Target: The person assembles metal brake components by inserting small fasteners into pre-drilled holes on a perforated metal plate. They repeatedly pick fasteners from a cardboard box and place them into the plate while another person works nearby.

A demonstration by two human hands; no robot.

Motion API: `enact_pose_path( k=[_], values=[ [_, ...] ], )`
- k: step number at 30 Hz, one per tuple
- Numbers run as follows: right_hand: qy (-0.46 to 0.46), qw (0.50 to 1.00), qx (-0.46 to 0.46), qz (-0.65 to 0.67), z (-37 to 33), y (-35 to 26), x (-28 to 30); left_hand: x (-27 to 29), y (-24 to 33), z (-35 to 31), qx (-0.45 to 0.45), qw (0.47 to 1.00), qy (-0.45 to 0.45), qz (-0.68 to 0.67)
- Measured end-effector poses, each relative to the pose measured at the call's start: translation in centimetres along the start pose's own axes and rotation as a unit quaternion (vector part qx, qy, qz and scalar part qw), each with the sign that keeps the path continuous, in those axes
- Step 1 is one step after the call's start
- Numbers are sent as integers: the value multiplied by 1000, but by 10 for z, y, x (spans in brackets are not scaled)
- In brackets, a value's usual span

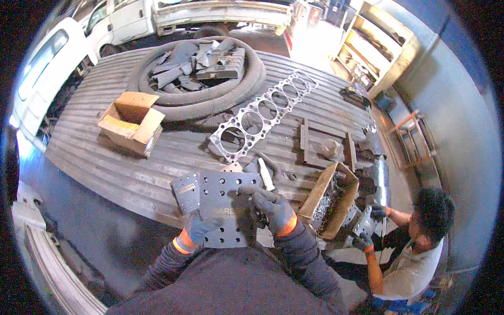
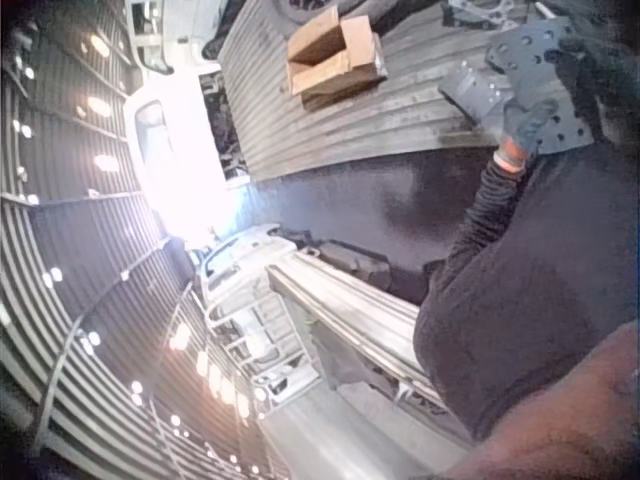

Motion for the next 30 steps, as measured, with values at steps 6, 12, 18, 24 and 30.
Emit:
enact_pose_path(
  k=[6, 12, 18, 24, 30],
  values=[
    [14, 996, 11, -88, 22, -11, -9, 11, -16, 5, -10, 1000, 4, -19],
    [41, 986, 56, -149, 42, 0, -9, 9, -4, 4, -8, 1000, 7, 9],
    [58, 978, 93, -177, 53, -3, -9, 12, -21, 11, 8, 1000, -4, -2],
    [94, 935, 206, -272, 57, -10, -8, 11, -18, 16, 3, 1000, -16, 13],
    [134, 860, 198, -451, 61, -21, -11, 14, -17, 19, 6, 998, -26, 56]
  ],
)
Point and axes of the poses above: each hand's wrist, its own z-axis towards the middle knuckle, its own x-axis out of the back of the hand, y = z × x, the point moved 7 cm from there along z, towards the middle knuckle, and after that the axes turned 12 degrees about y, right-handed, at the moved point
